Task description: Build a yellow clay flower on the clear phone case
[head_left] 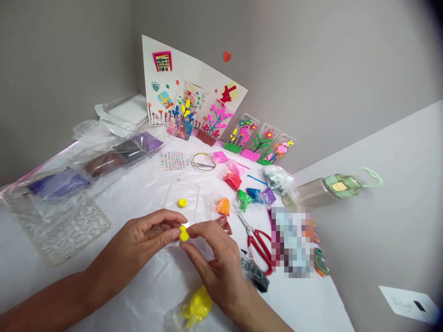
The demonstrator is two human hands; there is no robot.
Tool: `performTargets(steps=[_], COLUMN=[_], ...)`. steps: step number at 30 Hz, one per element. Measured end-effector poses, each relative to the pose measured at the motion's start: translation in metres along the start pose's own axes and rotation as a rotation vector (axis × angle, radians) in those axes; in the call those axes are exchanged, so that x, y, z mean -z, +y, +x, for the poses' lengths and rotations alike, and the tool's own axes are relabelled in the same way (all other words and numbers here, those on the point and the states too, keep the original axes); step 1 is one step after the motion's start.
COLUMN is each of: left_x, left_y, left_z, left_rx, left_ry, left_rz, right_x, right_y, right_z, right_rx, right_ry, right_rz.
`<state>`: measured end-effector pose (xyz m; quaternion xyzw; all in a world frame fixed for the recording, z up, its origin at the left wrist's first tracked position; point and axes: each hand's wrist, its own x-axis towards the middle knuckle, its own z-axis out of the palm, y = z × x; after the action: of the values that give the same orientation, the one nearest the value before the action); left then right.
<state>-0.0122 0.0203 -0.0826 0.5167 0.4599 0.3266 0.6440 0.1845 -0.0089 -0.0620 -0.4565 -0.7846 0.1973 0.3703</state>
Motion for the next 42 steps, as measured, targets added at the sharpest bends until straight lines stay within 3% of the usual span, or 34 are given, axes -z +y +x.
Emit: performTargets(steps=[5,10,16,24,34,42], left_x=[0.003,0.011,0.015,0.014,0.015,0.011], left_y=[-0.002,-0.006,-0.019,-0.018,-0.012,-0.006], left_z=[0.007,0.007,0.008,0.021,0.026,0.026], left_rx=[-0.074,-0.115,-0.422,-0.628,-0.571,-0.55], left_ry=[0.038,0.102,0.168,0.215,0.221,0.242], left_rz=[0.119,0.282,0.538,0.66,0.777,0.844], right_x=[-0.007,-0.013,-0.02,-0.022,-0.024,-0.026], right_y=[0.007,0.01,0.013,0.017,0.024,0.025], right_z=[0.0,0.002,0.007,0.011,0.012,0.013], right_rx=[0.012,-0.058,-0.191,-0.221,-0.165,-0.178], right_ry=[0.018,0.092,0.11,0.092,0.022,0.006], right_rz=[-0.071,0.002,0.068,0.097,-0.082,-0.1])
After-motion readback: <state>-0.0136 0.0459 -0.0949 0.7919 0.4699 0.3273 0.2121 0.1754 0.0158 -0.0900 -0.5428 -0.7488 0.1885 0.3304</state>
